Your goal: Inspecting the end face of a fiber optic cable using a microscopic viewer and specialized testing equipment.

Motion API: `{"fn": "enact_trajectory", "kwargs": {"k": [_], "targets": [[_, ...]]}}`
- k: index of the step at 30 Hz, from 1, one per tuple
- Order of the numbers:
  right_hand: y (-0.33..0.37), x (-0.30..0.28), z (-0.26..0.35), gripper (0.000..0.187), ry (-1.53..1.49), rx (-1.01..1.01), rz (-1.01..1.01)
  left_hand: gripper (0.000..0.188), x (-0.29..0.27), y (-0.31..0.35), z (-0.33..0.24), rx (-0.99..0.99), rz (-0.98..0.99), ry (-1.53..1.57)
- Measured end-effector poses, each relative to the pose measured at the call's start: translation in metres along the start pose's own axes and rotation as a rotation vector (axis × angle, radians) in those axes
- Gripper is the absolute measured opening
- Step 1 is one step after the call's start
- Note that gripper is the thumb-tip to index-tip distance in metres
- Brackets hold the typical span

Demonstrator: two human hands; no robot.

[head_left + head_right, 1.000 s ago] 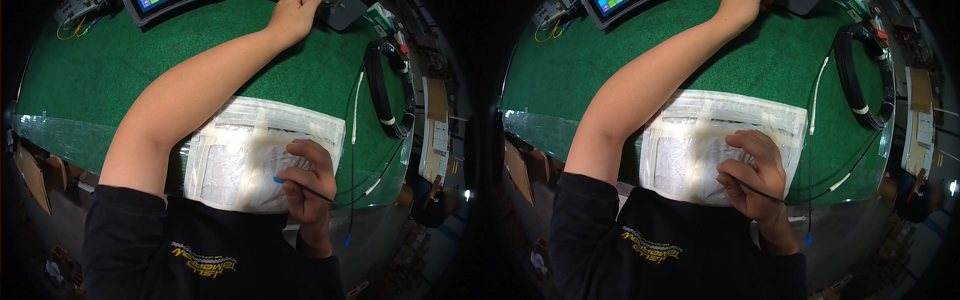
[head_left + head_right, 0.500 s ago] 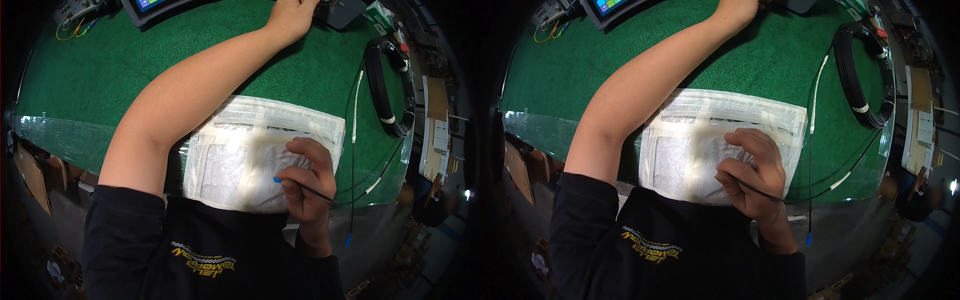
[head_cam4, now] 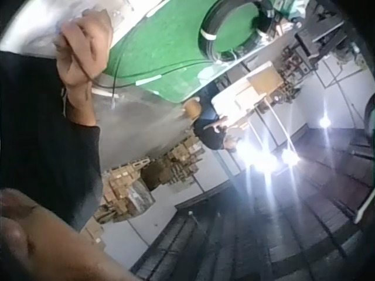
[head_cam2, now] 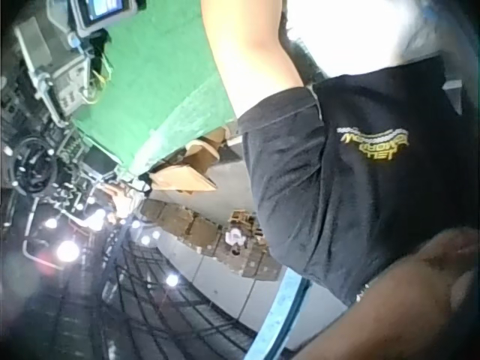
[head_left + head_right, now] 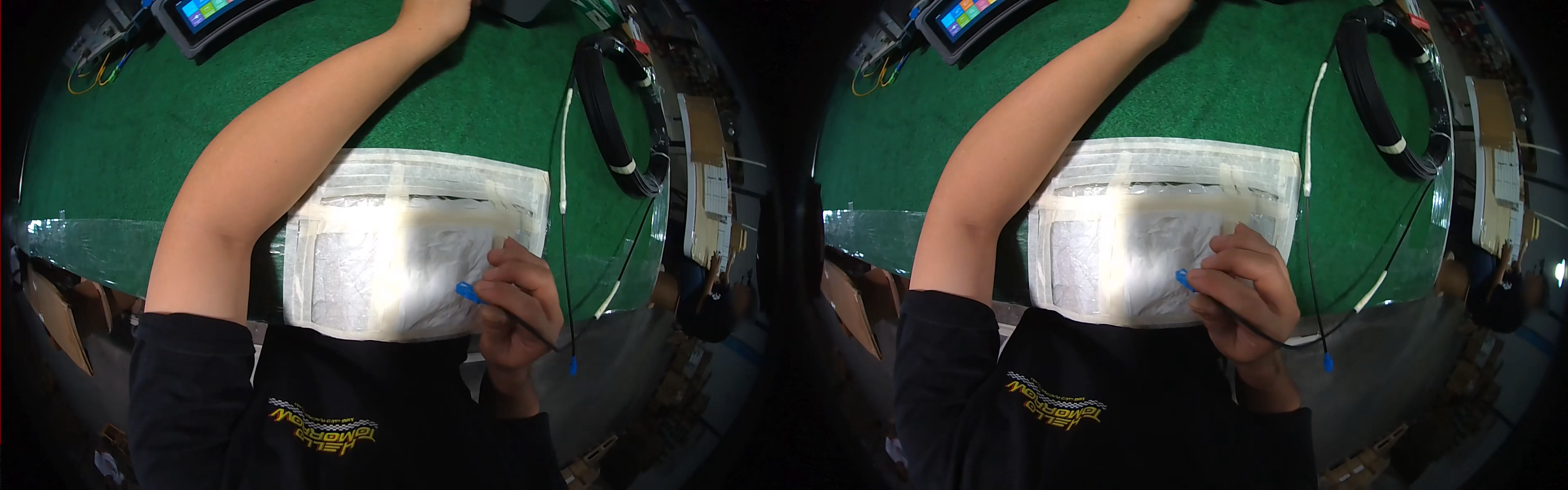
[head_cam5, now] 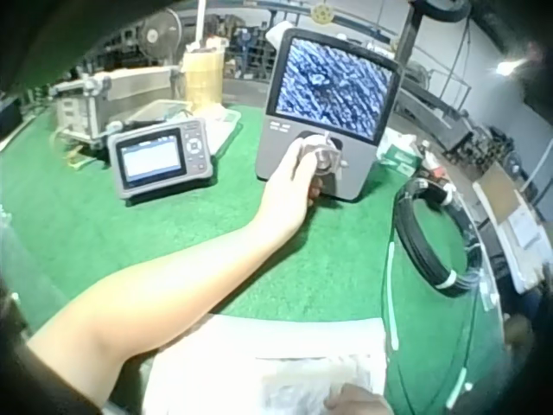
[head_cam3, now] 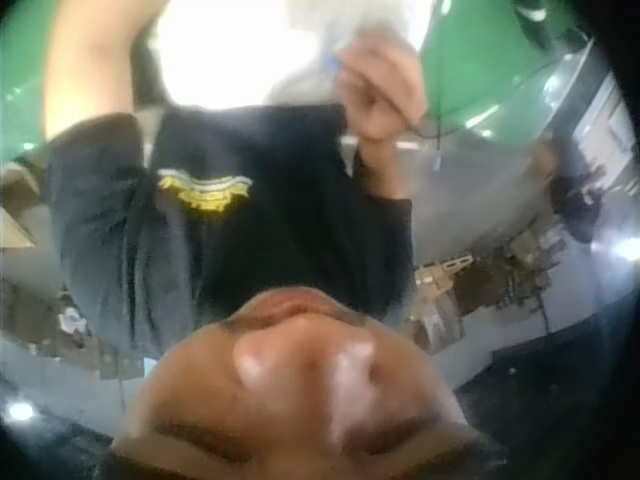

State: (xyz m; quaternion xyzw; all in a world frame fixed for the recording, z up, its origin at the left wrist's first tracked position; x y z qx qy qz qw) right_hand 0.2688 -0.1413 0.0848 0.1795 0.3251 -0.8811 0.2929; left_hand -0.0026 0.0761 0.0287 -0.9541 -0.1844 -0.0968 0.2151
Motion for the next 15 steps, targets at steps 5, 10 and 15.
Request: {"fn": "enact_trajectory", "kwargs": {"k": [5, 10, 15], "targets": [[-0.005, 0.015, 0.009, 0.029, 0.174, -0.088, 0.132, 0.054, -0.001, 0.0, 0.005, -0.022, 0.011, 0.09], [0.005, 0.004, 0.007, 0.026, 0.093, -0.062, 0.057, 0.054, 0.003, 0.003, 0.001, -0.049, 0.014, 0.04], [0.001, 0.01, 0.011, 0.025, 0.195, -0.1, 0.085, 0.054, -0.002, 0.002, 0.004, -0.05, 0.013, 0.064]]}}
Point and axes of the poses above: each hand's wrist, its own y-axis away from the middle knuckle, its own x-axis out of the palm, z = x × y, the point moved 10 cm from there along -y, towards the middle knuckle, and after that the axes turned 8 degrees about z, right-handed, at the moved point
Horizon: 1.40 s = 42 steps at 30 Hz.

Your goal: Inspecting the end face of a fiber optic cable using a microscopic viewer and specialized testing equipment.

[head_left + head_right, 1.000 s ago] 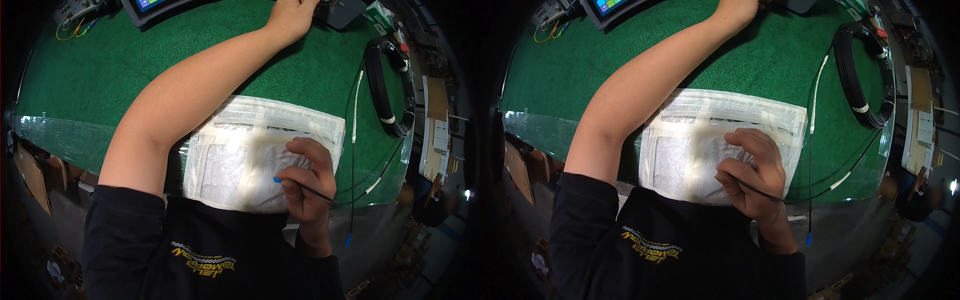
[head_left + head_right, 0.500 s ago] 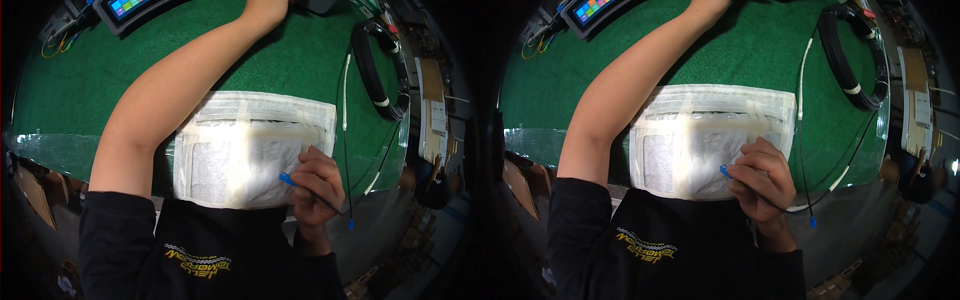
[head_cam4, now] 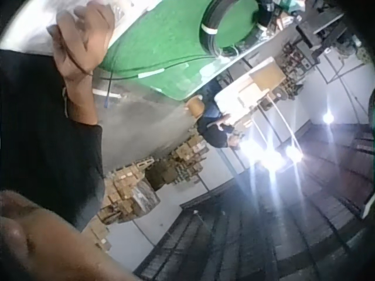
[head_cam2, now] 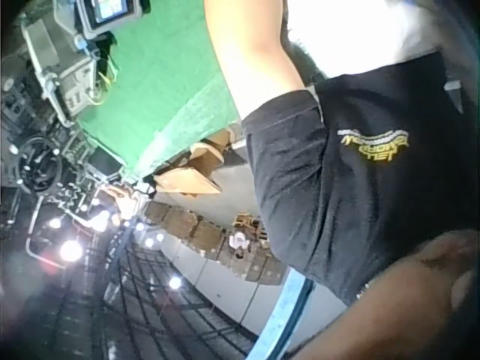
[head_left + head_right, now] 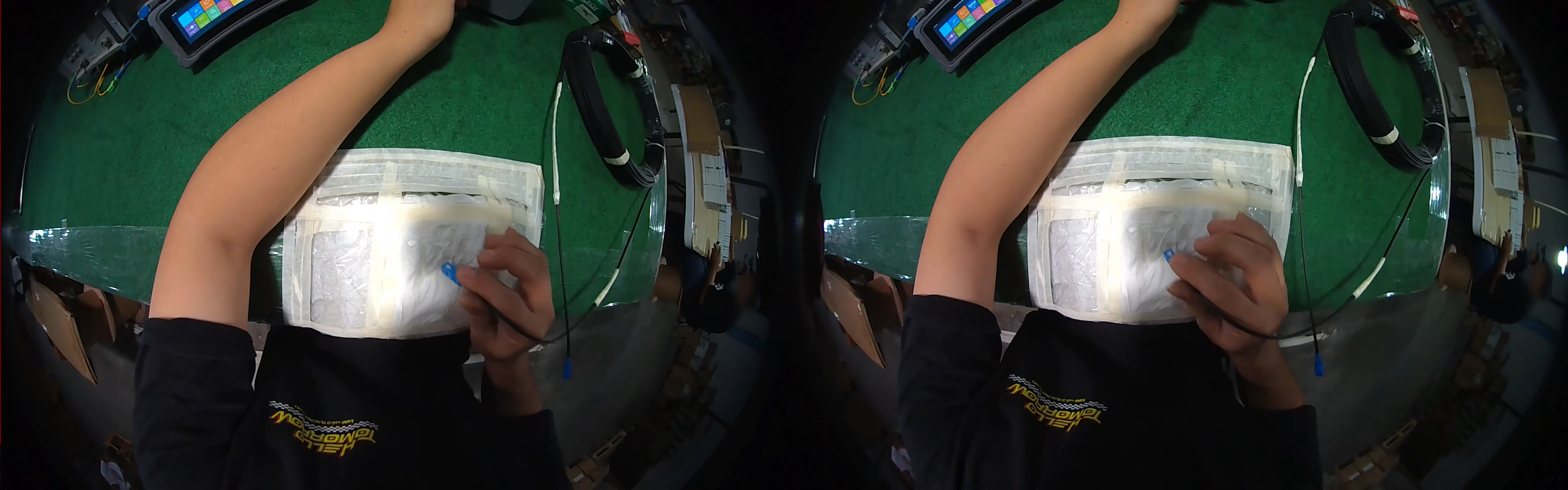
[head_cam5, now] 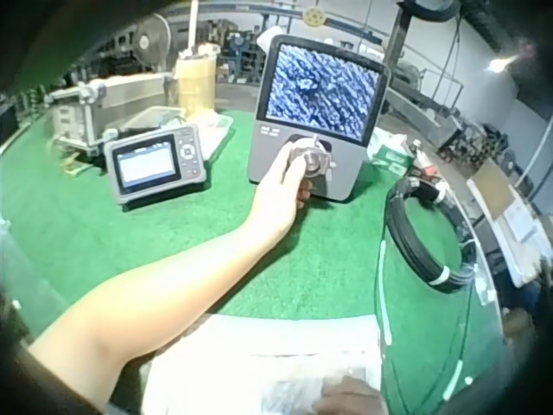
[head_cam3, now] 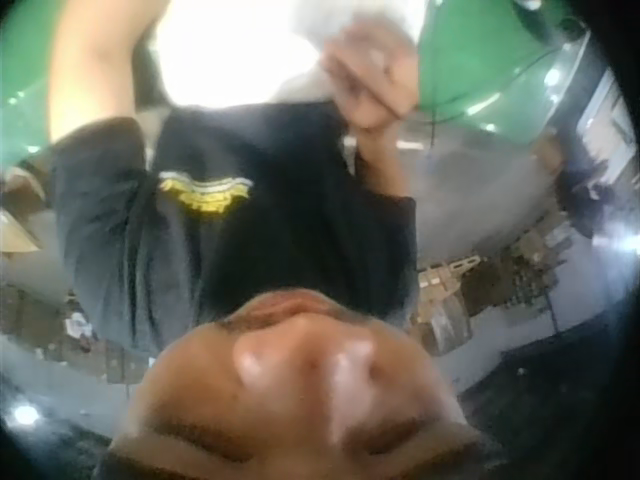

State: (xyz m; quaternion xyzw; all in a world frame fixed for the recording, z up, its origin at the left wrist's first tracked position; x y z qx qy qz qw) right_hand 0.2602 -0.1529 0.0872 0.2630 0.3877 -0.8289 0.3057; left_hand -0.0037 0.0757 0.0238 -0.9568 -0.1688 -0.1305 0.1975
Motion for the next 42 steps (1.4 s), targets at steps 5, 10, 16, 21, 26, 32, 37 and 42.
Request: {"fn": "enact_trajectory", "kwargs": {"k": [5, 10, 16, 21, 26, 32, 37, 42], "targets": [[-0.004, 0.005, 0.003, 0.025, -0.02, -0.02, 0.046, 0.055, 0.001, 0.001, -0.001, 0.009, -0.001, -0.039], [0.004, -0.003, 0.0, 0.026, -0.057, -0.018, -0.016, 0.055, 0.002, -0.001, -0.001, 0.003, -0.016, -0.053], [0.001, -0.003, 0.002, 0.025, 0.037, -0.011, -0.011, 0.056, -0.001, 0.001, -0.005, 0.019, -0.021, -0.071], [-0.003, 0.001, 0.001, 0.023, 0.039, -0.015, 0.004, 0.056, -0.002, -0.001, 0.001, 0.012, -0.011, -0.05], [0.01, -0.012, 0.0, 0.022, 0.035, -0.002, -0.105, 0.057, 0.002, 0.0, -0.001, -0.005, -0.01, -0.046], [0.006, -0.004, 0.002, 0.024, 0.131, 0.013, -0.032, 0.058, -0.001, -0.001, 0.003, -0.02, 0.0, -0.007], [-0.001, 0.001, 0.005, 0.02, 0.117, -0.013, -0.008, 0.058, -0.003, 0.0, 0.003, -0.021, -0.008, -0.033], [0.007, -0.007, 0.003, 0.017, 0.079, 0.006, -0.066, 0.058, 0.0, -0.001, 0.006, -0.02, -0.006, -0.011]]}}
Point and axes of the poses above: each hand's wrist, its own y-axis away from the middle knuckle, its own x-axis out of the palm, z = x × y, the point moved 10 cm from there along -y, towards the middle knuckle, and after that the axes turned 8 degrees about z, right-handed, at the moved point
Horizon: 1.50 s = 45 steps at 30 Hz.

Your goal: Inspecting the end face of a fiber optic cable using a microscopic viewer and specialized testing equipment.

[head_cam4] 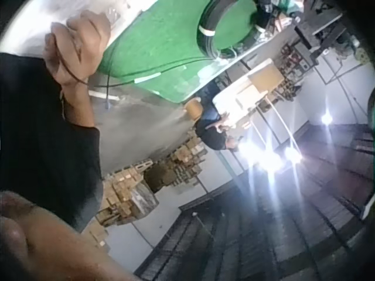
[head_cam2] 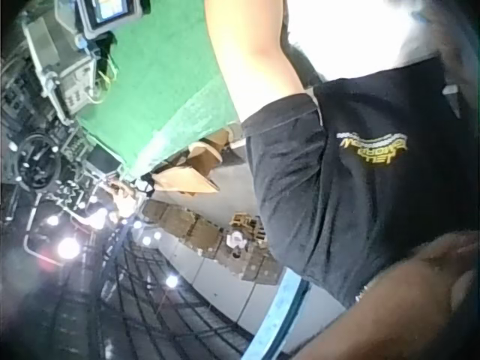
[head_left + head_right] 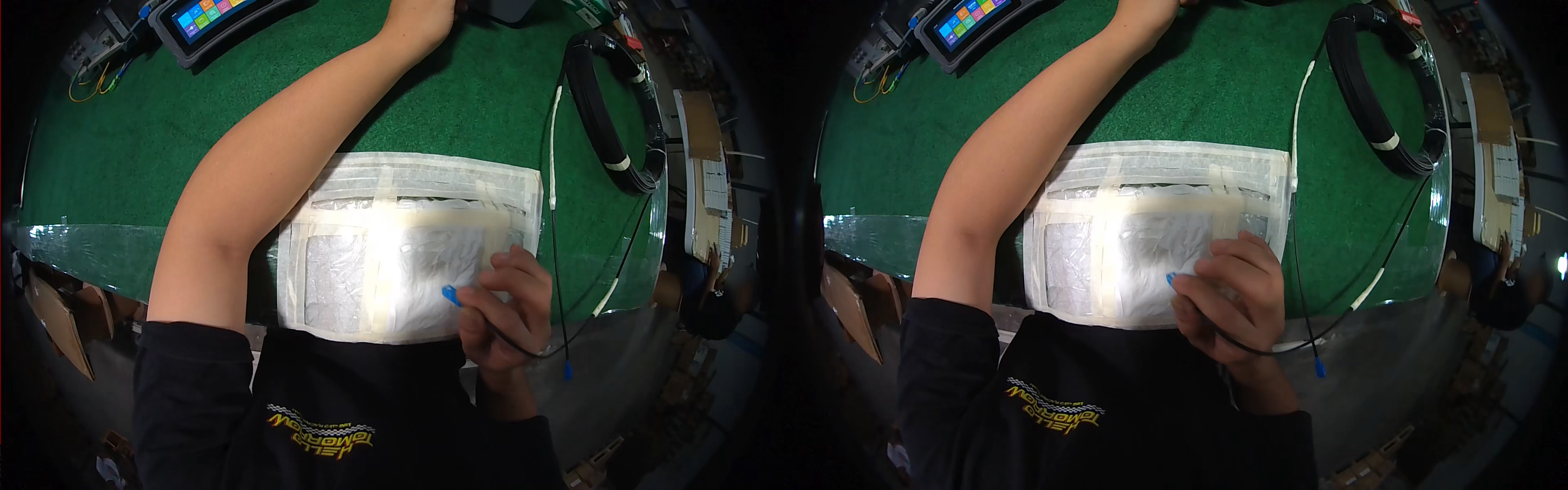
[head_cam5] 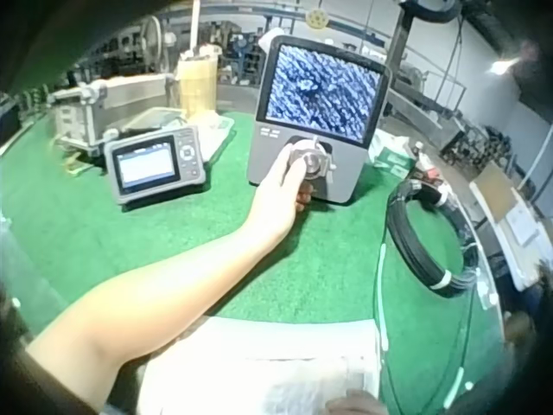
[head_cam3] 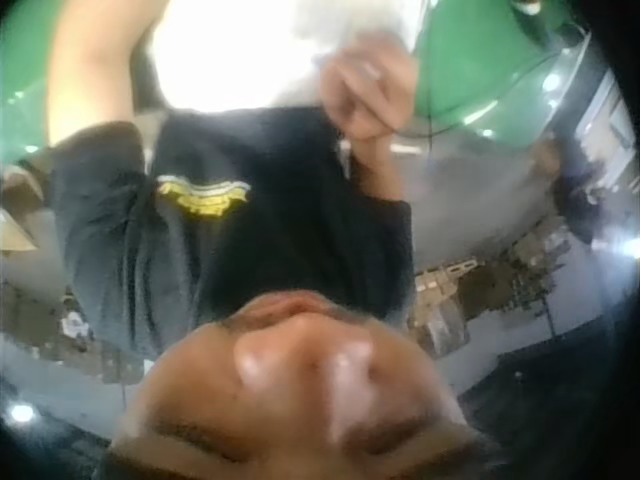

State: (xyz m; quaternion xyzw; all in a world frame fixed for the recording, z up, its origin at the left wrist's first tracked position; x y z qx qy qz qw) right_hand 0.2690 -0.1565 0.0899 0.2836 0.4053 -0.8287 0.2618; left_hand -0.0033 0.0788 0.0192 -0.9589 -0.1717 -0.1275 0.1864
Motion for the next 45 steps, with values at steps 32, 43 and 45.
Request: {"fn": "enact_trajectory", "kwargs": {"k": [32, 43, 45], "targets": [[0.002, -0.003, -0.011, 0.014, 0.057, 0.089, -0.055, 0.055, 0.002, 0.001, -0.003, 0.014, 0.015, -0.029], [0.0, -0.001, -0.018, 0.013, 0.032, 0.15, -0.049, 0.055, 0.005, 0.001, 0.001, 0.001, 0.01, -0.016], [0.006, -0.004, -0.018, 0.013, 0.014, 0.143, -0.102, 0.055, 0.001, 0.0, 0.003, -0.003, 0.008, 0.007]]}}
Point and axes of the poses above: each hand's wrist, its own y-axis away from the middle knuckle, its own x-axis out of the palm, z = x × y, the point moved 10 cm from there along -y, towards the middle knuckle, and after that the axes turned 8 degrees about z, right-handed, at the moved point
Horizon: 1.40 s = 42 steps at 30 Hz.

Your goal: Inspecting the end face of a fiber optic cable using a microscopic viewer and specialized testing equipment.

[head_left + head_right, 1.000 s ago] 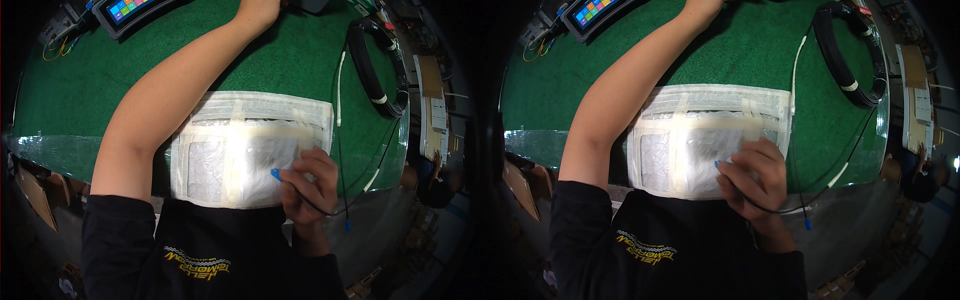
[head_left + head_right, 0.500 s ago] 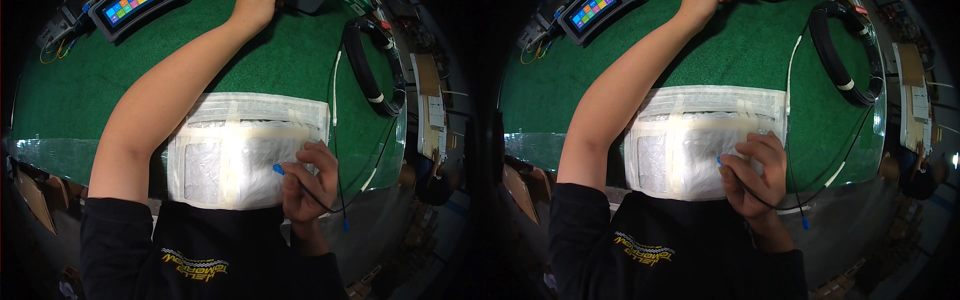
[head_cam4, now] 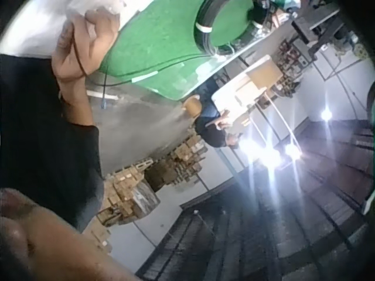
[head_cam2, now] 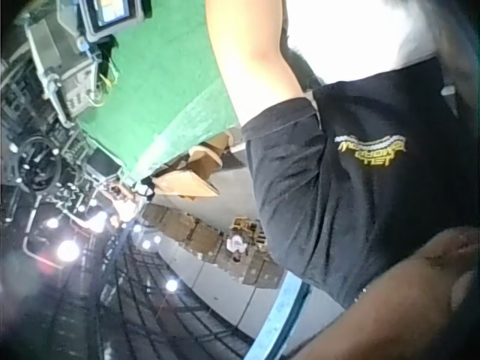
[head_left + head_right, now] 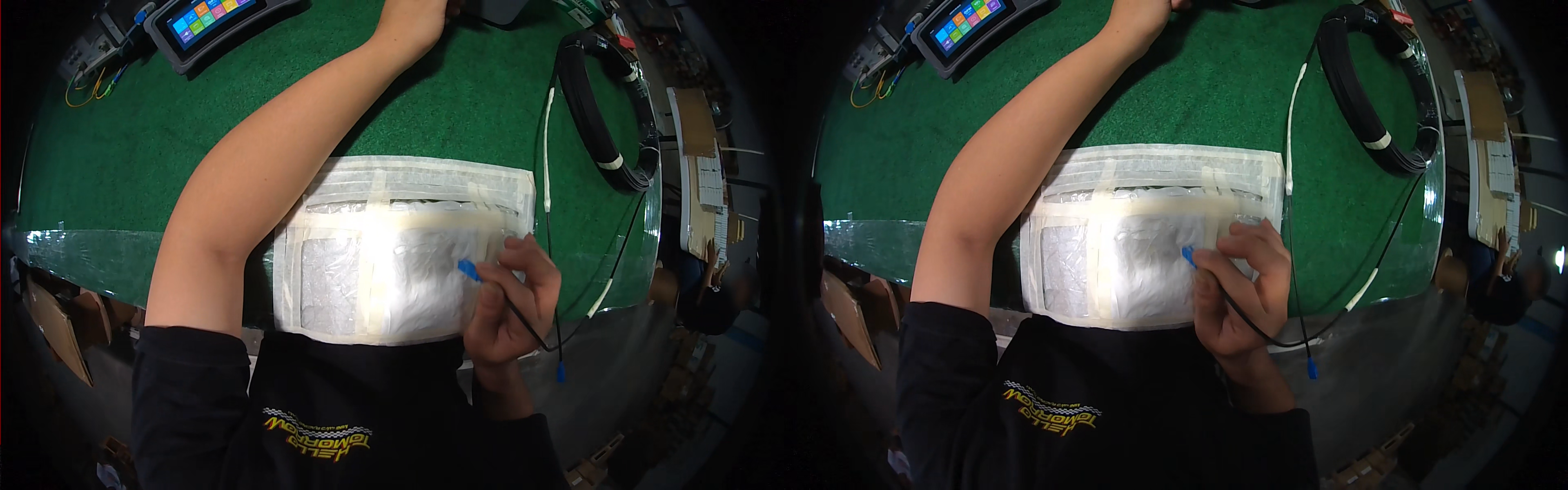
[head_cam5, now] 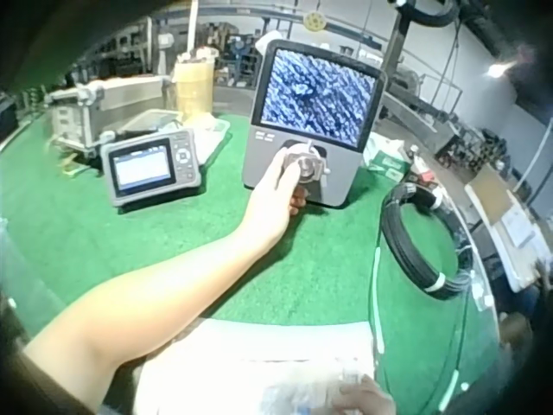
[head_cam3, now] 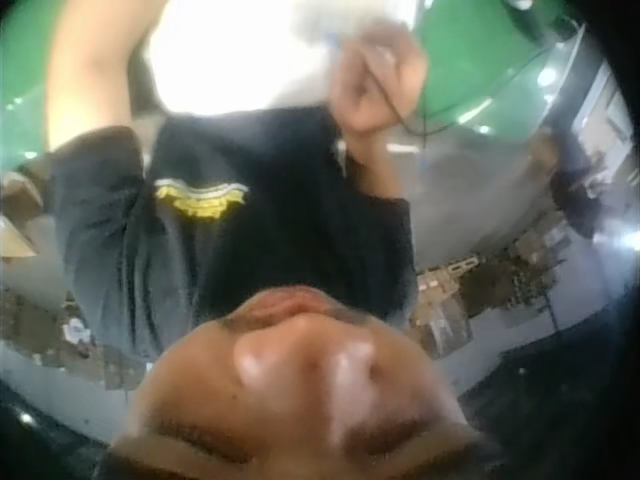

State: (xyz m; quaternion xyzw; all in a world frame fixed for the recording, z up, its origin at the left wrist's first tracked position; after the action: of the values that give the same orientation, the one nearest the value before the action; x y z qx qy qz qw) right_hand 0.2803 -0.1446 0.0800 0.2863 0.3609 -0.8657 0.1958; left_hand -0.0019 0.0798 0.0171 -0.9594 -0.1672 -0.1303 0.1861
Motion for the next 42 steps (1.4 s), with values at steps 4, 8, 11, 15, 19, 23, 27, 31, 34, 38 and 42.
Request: {"fn": "enact_trajectory", "kwargs": {"k": [4, 8, 11, 15, 19, 23, 27, 31, 34, 38, 42], "targets": [[-0.003, 0.004, -0.001, 0.012, -0.029, 0.066, 0.023, 0.056, 0.002, -0.001, -0.001, 0.009, 0.037, 0.008], [0.0, -0.003, 0.0, 0.014, -0.013, 0.029, -0.04, 0.057, 0.001, 0.0, -0.003, 0.014, 0.027, 0.003], [-0.001, 0.004, -0.002, 0.014, -0.028, 0.054, 0.023, 0.057, -0.001, 0.0, 0.001, -0.014, 0.005, 0.032], [0.004, -0.002, -0.005, 0.014, -0.058, 0.05, -0.041, 0.059, 0.001, -0.001, 0.0, -0.008, 0.027, 0.042], [-0.006, 0.005, -0.004, 0.013, -0.025, 0.097, 0.038, 0.061, 0.0, 0.001, 0.001, -0.031, 0.012, 0.017], [0.002, -0.003, -0.006, 0.014, -0.07, 0.066, -0.048, 0.062, -0.001, -0.001, 0.003, -0.031, 0.011, 0.024], [-0.006, 0.003, -0.001, 0.014, -0.049, 0.058, 0.004, 0.062, -0.001, 0.001, -0.003, -0.01, 0.02, -0.029], [0.001, -0.004, -0.004, 0.014, -0.148, 0.023, -0.061, 0.062, 0.002, -0.001, 0.0, -0.028, 0.013, -0.018], [-0.01, 0.008, 0.006, 0.014, -0.061, -0.038, 0.095, 0.062, -0.001, 0.002, -0.004, -0.01, 0.024, -0.025], [-0.004, 0.0, 0.0, 0.015, -0.095, 0.008, -0.009, 0.063, 0.001, 0.0, -0.002, -0.014, 0.018, -0.012], [-0.006, 0.008, 0.002, 0.015, -0.062, -0.018, 0.081, 0.063, -0.002, -0.001, 0.001, -0.027, 0.01, -0.007]]}}
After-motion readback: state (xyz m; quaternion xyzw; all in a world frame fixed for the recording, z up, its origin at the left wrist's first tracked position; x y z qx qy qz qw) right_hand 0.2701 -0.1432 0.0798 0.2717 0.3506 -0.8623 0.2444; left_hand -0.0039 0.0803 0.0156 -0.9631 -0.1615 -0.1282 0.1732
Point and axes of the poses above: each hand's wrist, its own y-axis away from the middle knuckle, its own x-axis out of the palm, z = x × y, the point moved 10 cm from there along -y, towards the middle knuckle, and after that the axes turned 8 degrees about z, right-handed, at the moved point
